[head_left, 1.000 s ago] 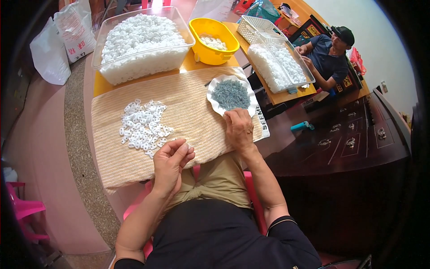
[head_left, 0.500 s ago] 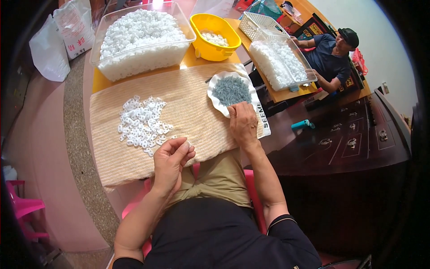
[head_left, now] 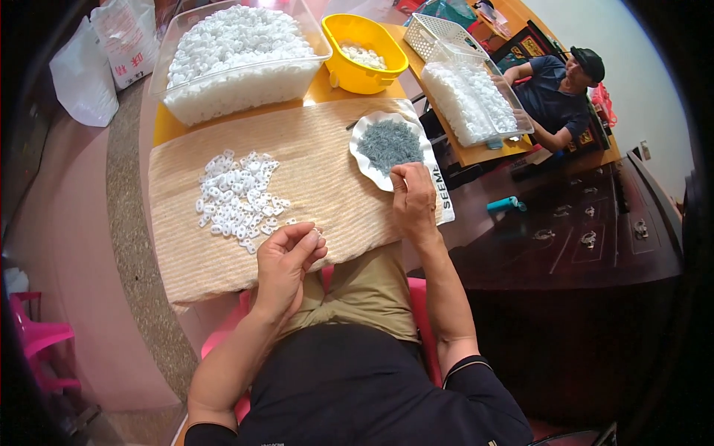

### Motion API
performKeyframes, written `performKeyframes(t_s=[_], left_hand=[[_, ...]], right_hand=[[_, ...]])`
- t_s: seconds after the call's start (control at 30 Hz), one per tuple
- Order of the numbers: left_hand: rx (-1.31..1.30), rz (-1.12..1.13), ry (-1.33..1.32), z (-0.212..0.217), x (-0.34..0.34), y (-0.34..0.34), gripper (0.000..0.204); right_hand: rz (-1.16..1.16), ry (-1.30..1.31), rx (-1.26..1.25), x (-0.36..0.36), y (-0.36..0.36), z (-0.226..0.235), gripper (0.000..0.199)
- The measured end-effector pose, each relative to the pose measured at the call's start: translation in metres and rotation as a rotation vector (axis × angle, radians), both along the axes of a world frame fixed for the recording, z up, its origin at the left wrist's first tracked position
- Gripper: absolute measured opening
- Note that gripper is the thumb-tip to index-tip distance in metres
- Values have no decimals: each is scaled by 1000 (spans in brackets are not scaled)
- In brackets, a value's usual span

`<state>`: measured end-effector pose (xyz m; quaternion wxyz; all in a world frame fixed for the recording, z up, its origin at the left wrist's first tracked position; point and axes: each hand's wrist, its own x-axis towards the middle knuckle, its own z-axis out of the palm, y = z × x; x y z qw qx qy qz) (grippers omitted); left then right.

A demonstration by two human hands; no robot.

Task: The person is manually assembling small white plastic rings by inserting gray components into them at a workstation.

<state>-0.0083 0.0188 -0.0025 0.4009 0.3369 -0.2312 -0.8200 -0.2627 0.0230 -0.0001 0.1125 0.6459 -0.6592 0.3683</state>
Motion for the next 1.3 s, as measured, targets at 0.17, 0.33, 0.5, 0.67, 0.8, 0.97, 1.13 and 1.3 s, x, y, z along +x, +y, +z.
performKeyframes(t_s=[0.17,0.33,0.5,0.67,0.8,0.97,1.13,1.3], left_hand=[[22,-11,-23,-2,-1,-1,17],[24,-30,-8,-3,-1,-2,18],[32,-50,-6,-4,-1,-1,17],[40,-65,5,-6,-2,-1,17],[43,-68,4,-7,-3,-1,18],[50,-52,2,-7,-4,0,17],[46,-56,15,-8,-3,-1,18],[50,-55,5,-8,-3,0,18]], right_hand=[[266,-338,78,25,7,1,6],[447,-643,353,53,17,2,4],[557,-844,494,61,19,-6,8],[578,-867,547,68,19,-7,9],[591,-868,547,71,18,-8,9],[581,-866,540,73,19,-6,9],[587,-846,519,72,19,-6,9],[579,-879,551,73,20,-3,9]])
